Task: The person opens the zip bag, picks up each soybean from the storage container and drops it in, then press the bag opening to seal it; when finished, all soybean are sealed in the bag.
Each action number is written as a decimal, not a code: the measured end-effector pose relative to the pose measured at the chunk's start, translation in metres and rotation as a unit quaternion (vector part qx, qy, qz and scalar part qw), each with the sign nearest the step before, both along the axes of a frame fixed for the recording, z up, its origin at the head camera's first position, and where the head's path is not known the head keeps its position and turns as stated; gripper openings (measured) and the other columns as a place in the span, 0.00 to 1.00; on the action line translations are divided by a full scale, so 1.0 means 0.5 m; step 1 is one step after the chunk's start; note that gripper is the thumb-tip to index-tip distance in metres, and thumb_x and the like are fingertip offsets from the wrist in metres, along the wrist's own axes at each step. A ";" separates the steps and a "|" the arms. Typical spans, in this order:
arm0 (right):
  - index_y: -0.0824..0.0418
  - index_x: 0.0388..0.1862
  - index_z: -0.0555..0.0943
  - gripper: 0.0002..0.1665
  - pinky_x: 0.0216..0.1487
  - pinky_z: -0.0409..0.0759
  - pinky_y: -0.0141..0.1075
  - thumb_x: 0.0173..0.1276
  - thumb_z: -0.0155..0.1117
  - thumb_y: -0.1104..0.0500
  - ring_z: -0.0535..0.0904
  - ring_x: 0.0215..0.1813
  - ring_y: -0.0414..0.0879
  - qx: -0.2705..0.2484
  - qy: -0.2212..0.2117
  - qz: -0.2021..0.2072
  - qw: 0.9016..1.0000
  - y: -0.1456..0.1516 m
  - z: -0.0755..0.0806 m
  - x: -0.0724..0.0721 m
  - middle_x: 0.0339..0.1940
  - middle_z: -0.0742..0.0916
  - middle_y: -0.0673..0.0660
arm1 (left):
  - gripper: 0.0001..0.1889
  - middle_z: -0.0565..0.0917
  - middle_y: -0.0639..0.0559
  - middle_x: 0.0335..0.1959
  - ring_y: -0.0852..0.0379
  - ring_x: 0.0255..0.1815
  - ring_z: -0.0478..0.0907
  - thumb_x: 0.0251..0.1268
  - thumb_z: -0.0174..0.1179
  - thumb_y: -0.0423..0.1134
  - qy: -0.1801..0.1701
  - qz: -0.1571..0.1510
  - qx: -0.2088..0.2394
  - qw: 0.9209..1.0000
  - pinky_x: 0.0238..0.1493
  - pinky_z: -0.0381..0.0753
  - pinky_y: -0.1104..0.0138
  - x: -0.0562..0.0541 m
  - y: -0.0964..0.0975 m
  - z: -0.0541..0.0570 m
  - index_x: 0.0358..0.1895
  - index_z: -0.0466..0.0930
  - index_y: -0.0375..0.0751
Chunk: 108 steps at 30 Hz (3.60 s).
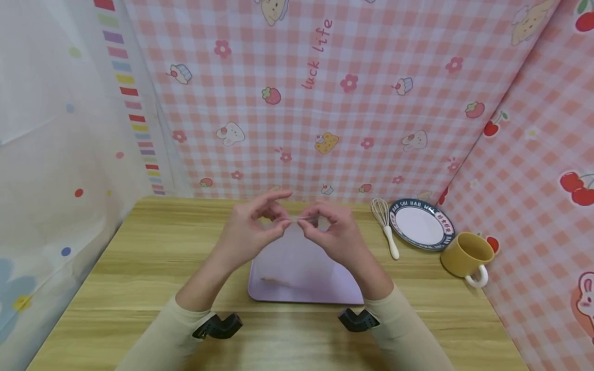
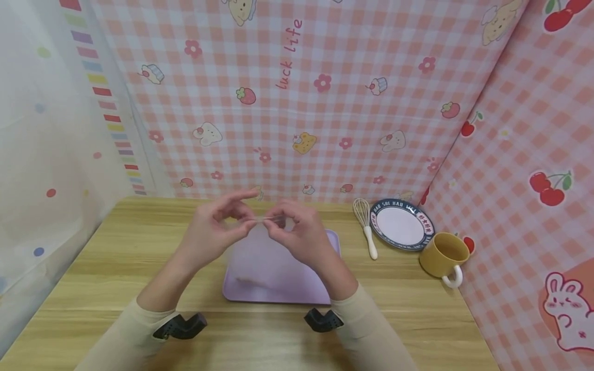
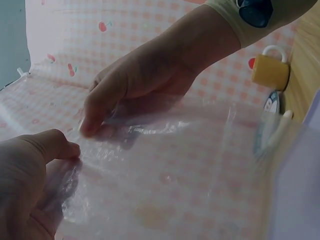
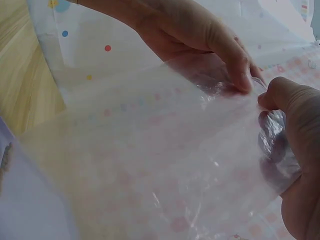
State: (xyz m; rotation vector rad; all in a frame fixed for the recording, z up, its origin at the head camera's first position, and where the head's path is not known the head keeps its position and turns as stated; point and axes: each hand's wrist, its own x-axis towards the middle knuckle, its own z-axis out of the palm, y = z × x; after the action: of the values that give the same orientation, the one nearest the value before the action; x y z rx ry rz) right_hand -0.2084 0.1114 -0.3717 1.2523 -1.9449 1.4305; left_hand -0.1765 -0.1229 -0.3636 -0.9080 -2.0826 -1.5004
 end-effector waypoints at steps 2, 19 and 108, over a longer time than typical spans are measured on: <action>0.63 0.38 0.89 0.12 0.37 0.80 0.34 0.68 0.74 0.78 0.80 0.32 0.45 -0.001 -0.006 -0.008 1.000 0.009 0.001 0.000 0.32 0.89 0.53 | 0.28 0.92 0.49 0.39 0.53 0.43 0.90 0.67 0.74 0.22 -0.018 0.007 0.007 1.000 0.54 0.89 0.62 0.003 -0.015 0.001 0.70 0.84 0.41; 0.64 0.35 0.89 0.11 0.45 0.82 0.32 0.70 0.73 0.78 0.84 0.37 0.44 -0.025 -0.055 -0.063 0.996 0.063 0.000 -0.004 0.32 0.90 0.54 | 0.25 0.92 0.47 0.41 0.51 0.42 0.89 0.69 0.76 0.26 -0.096 0.049 0.109 0.988 0.48 0.86 0.66 0.018 -0.105 0.018 0.68 0.85 0.39; 0.61 0.64 0.86 0.16 0.33 0.83 0.32 0.80 0.69 0.67 0.85 0.36 0.43 0.078 -0.303 -0.037 0.949 -0.291 -0.213 -0.168 0.51 0.90 0.58 | 0.15 0.88 0.36 0.46 0.61 0.37 0.84 0.81 0.65 0.31 -0.241 0.173 -0.044 0.954 0.38 0.86 0.71 -0.126 -0.430 -0.178 0.64 0.84 0.28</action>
State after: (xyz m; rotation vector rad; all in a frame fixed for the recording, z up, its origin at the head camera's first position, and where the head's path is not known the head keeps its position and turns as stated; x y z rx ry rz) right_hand -0.2925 -0.0343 -0.4785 0.8382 -2.5103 1.7989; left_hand -0.2397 -0.3377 -0.4525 -0.1814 -2.4988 -1.5521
